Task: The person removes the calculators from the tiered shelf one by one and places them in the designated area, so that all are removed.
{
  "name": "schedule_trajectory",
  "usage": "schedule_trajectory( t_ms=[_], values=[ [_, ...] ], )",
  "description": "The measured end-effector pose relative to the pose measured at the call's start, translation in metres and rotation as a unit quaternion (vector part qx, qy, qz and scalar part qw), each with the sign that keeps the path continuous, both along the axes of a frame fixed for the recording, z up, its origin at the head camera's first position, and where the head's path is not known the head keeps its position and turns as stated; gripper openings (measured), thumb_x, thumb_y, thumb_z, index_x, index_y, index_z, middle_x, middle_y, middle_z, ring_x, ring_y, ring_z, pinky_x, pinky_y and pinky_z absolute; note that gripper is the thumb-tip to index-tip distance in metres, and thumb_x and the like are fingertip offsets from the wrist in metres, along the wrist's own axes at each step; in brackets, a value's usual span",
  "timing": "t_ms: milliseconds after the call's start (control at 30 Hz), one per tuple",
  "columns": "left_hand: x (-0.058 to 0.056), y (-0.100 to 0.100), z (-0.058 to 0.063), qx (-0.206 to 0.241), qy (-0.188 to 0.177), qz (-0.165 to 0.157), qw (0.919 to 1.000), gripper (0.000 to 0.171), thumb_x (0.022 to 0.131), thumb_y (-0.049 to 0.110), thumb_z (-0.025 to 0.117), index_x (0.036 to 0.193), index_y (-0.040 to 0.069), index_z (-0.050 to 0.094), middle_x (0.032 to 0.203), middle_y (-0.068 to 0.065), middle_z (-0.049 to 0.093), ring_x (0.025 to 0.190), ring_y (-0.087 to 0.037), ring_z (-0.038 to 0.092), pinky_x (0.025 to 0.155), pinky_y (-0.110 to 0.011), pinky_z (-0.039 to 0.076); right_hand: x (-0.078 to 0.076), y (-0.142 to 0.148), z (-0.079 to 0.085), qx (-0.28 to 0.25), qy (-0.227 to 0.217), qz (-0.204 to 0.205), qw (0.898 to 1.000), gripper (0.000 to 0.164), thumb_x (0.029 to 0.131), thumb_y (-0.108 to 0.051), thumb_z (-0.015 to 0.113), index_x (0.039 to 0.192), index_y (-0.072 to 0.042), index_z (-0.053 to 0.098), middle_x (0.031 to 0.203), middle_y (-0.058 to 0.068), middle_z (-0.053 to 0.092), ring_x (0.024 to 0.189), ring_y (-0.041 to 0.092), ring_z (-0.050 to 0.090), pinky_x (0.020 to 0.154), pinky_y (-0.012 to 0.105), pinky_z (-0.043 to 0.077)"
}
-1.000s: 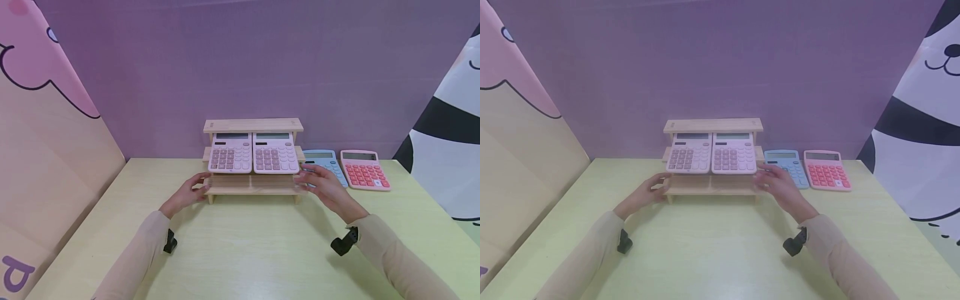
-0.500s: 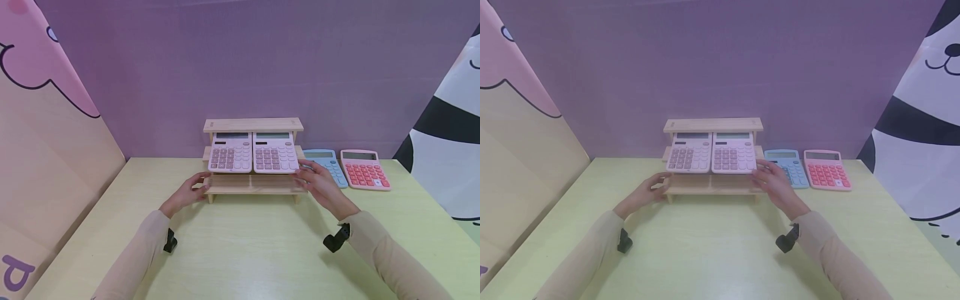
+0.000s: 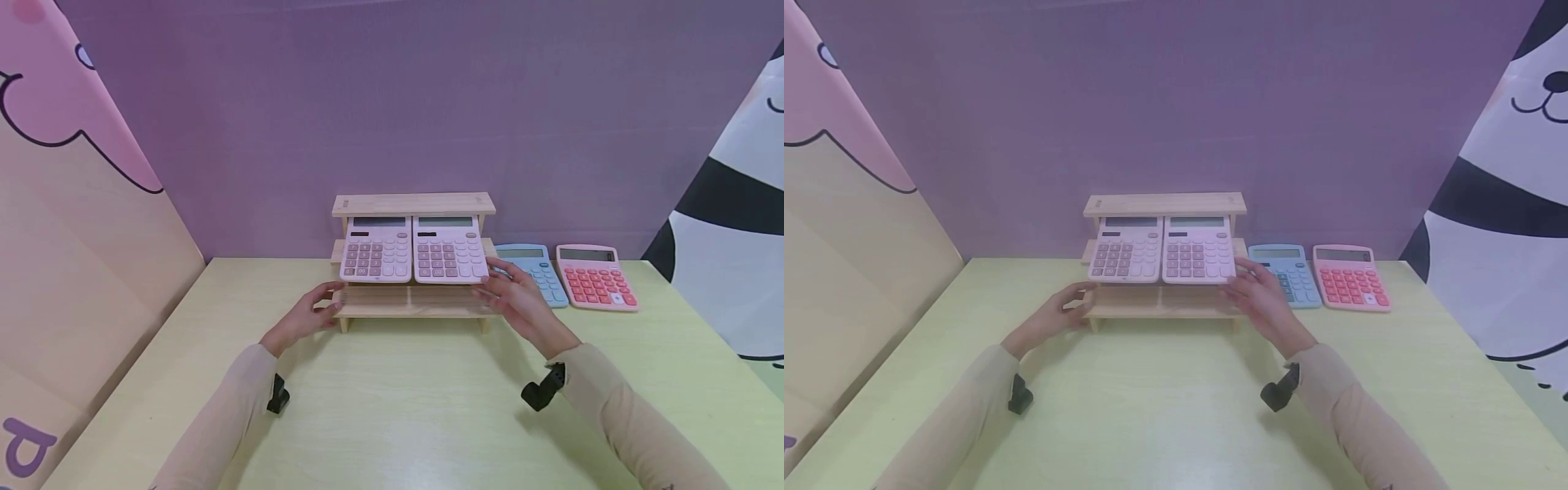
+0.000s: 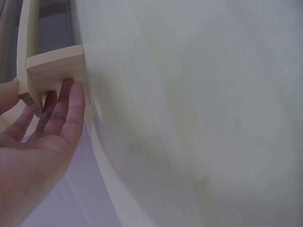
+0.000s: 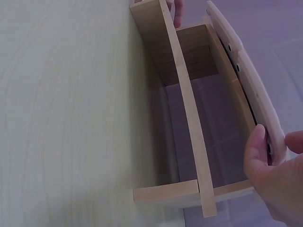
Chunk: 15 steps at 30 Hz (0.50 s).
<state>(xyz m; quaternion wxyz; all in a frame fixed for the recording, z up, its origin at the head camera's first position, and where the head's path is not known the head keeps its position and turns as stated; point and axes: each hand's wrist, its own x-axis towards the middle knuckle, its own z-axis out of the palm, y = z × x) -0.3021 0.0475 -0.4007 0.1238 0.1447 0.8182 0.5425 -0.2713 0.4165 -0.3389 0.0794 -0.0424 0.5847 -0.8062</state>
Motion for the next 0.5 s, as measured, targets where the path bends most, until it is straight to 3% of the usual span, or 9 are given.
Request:
schedule_trajectory(
  t_ms=[500],
  values=[
    [-0.0008,-0.0008,-0.001,0.001,0.005,-0.009,0.9999,0.05,0.095,0.018,0.049,0.141,0.017,0.03,0.142,-0.014,0.029,0.121,-0.038,0.044,0.091,-0.044,0.049,-0.0031,-0.0003,-0.0045,-0.037,0.001,0.004,0.999,0.051,0.091,0.007,0.045,0.137,-0.005,0.025,0.112,0.004,0.053,0.092,0.013,0.062,0.09,0.03,0.051]
  ],
)
